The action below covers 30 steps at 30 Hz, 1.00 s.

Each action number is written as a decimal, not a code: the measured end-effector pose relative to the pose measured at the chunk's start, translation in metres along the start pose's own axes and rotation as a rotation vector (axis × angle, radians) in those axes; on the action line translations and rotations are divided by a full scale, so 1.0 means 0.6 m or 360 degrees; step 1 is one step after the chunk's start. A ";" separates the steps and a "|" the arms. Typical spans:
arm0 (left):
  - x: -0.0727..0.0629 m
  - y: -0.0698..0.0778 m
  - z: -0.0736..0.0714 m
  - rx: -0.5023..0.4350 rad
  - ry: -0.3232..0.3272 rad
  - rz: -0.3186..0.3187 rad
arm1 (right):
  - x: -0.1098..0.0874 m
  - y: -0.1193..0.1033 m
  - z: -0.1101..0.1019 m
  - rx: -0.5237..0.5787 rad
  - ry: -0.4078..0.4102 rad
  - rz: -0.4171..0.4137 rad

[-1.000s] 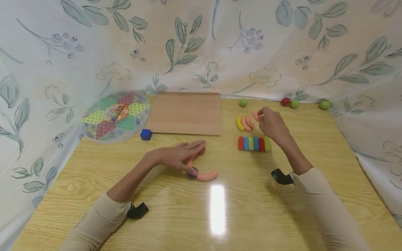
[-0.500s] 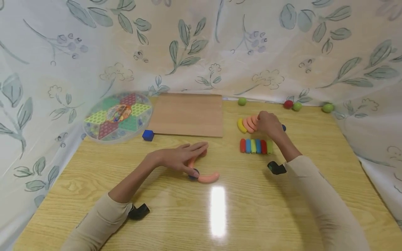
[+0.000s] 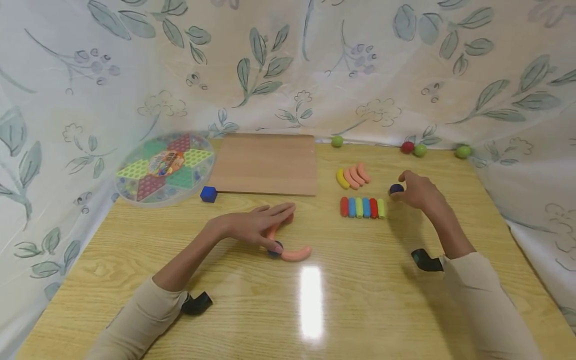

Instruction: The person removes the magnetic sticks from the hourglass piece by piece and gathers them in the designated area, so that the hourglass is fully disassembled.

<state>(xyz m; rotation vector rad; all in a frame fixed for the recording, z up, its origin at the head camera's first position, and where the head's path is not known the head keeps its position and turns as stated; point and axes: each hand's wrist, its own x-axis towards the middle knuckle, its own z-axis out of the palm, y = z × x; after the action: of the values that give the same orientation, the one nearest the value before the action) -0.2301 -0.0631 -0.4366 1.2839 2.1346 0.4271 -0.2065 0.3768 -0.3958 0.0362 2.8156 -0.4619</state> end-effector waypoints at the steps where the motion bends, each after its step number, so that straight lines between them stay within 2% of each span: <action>1: -0.001 -0.001 0.000 -0.0002 0.0003 -0.0002 | 0.002 0.004 0.008 0.0013 -0.0009 0.0003; 3: -0.002 -0.003 0.001 -0.0004 0.0008 0.0000 | 0.011 0.013 0.022 0.0056 0.0012 0.0006; 6: -0.003 -0.005 0.002 -0.0008 0.0010 0.0004 | 0.037 0.026 0.034 0.0095 0.0118 0.0010; 9: -0.003 -0.006 0.003 -0.0017 0.0009 0.0002 | 0.072 0.037 0.032 0.0162 0.0231 0.0044; 11: -0.003 -0.007 0.004 -0.0021 0.0006 -0.0004 | 0.098 0.043 0.024 0.0243 0.0262 0.0095; 14: -0.002 -0.007 0.004 -0.0029 0.0003 -0.0009 | 0.134 0.054 0.009 0.0610 0.0244 0.0271; 18: 0.002 -0.006 0.006 -0.0042 0.0001 0.0007 | 0.154 0.067 -0.009 0.1536 0.0228 0.0487; 21: 0.003 -0.004 0.008 -0.0033 -0.0001 0.0015 | 0.152 0.064 -0.017 0.1923 0.0253 0.0575; 24: 0.001 -0.003 0.005 -0.0020 0.0002 -0.0002 | 0.152 0.057 -0.019 0.1890 0.0276 0.0608; 30: -0.003 -0.003 0.003 -0.0034 0.0004 -0.0016 | 0.152 0.048 -0.019 0.1790 0.0297 0.0590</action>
<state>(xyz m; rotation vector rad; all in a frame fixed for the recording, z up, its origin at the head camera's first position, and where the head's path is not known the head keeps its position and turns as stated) -0.2296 -0.0658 -0.4386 1.2611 2.1320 0.4461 -0.2948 0.4056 -0.4204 0.8228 2.2233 -1.8926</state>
